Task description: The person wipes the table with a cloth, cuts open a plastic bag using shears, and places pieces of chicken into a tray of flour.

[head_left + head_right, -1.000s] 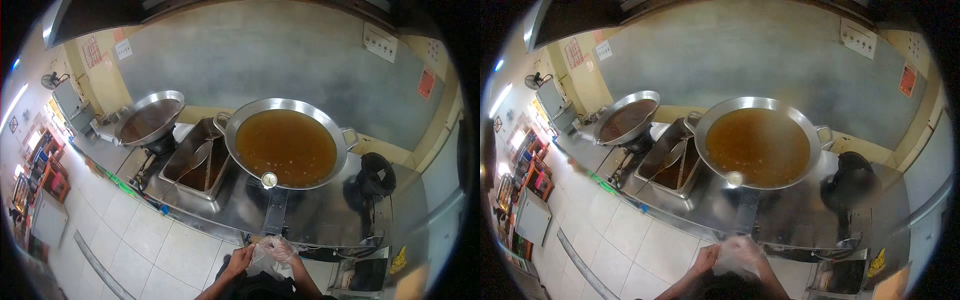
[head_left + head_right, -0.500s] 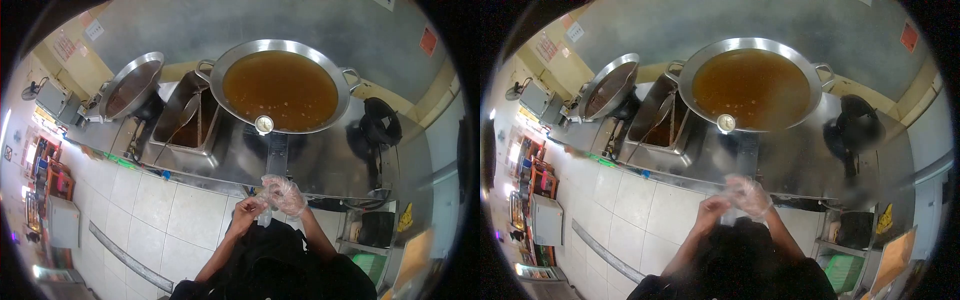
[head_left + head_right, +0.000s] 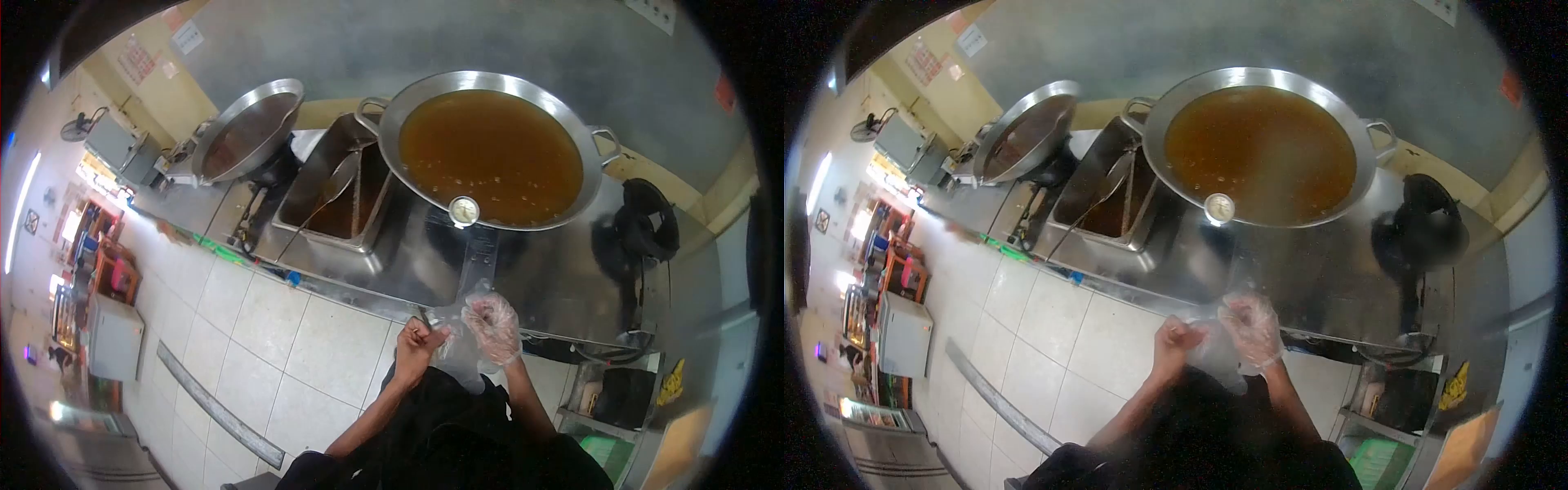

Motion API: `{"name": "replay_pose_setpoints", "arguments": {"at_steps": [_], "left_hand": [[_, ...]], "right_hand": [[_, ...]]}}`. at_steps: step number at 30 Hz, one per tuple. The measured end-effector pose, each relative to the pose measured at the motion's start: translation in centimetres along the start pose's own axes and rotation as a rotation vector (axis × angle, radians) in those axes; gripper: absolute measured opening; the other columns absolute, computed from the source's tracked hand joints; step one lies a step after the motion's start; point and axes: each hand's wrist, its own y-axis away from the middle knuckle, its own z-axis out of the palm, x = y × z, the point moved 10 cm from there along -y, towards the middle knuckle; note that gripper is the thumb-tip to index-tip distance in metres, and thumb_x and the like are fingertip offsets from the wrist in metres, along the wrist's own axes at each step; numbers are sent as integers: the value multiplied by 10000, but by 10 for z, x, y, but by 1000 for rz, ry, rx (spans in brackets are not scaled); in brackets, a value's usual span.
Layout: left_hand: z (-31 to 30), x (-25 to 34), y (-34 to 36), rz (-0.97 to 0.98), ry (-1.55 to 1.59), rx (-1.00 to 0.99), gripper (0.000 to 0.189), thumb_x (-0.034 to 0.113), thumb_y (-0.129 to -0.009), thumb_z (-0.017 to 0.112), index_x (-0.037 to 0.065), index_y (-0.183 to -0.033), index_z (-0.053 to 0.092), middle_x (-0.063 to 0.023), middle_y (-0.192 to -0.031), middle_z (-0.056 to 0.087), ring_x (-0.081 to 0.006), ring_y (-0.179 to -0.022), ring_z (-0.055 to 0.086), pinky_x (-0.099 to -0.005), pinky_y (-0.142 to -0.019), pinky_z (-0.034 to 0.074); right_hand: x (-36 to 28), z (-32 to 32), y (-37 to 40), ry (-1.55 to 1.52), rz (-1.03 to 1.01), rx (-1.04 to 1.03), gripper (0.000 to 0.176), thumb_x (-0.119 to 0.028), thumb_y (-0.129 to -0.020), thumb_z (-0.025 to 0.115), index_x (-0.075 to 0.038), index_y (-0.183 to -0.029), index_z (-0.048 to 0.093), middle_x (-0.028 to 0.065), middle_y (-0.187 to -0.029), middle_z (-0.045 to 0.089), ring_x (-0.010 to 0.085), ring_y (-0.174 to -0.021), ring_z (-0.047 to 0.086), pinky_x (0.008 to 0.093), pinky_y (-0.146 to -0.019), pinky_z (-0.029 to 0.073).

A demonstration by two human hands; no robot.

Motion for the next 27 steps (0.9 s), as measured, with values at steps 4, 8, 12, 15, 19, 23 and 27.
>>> {"name": "replay_pose_setpoints", "arguments": {"at_steps": [4, 8, 12, 15, 19, 23, 27], "left_hand": [[3, 13, 1, -26, -3, 6, 429, -110, -781, 711, 108, -784, 341, 41, -740, 475, -53, -739, 545, -222, -695, 495], [-6, 2, -2, 56, -73, 2, 435, -116, -754, 720, 106, -784, 347, 26, -748, 470, -62, -749, 560, -223, -694, 499], [-5, 19, 1, 170, -132, 28, 442, -112, -736, 739, 107, -785, 357, 26, -756, 487, -60, -737, 555, -214, -690, 484], [-4, 24, 0, 101, -60, 18, 411, -87, -763, 740, 106, -785, 378, 34, -769, 501, -54, -748, 557, -206, -704, 471], [5, 15, 4, -82, 172, -50, 267, -22, -855, 692, 104, -825, 458, 34, -804, 553, -46, -782, 559, -203, -751, 455], [9, 15, 8, -161, 212, -113, 169, 0, -905, 638, 103, -884, 507, 26, -827, 584, -57, -800, 560, -215, -779, 455], [10, 13, 10, -197, 318, -147, 138, 1, -917, 619, 96, -906, 519, 5, -828, 595, -84, -805, 564, -220, -771, 456]], "right_hand": [[-25, 21, 7, -40, 81, -224, 216, -86, -825, 729, -25, -1006, 628, 55, -915, 651, 127, -839, 616, 280, -760, 514], [-13, 47, 15, 36, 181, -385, 262, -103, -826, 743, 0, -1028, 612, 49, -935, 640, 115, -866, 607, 273, -760, 508], [1, 56, 18, -338, 337, -361, 292, -83, -818, 752, 5, -1054, 606, 56, -968, 649, 119, -901, 616, 279, -776, 514], [-4, 60, 22, -638, 382, -402, 299, -50, -810, 745, 1, -1067, 601, 52, -977, 647, 112, -896, 613, 276, -785, 510], [-1, 50, 15, -407, 261, -381, 310, -33, -802, 741, -2, -1075, 599, 48, -978, 644, 105, -886, 608, 272, -801, 506], [-6, 35, 3, -301, 223, -289, 308, -26, -784, 746, -11, -1059, 610, 37, -956, 641, 100, -879, 604, 267, -802, 503], [-6, 25, -1, -221, 203, -232, 269, -36, -775, 758, -21, -1005, 618, 15, -924, 628, 83, -864, 590, 252, -778, 493]]}}
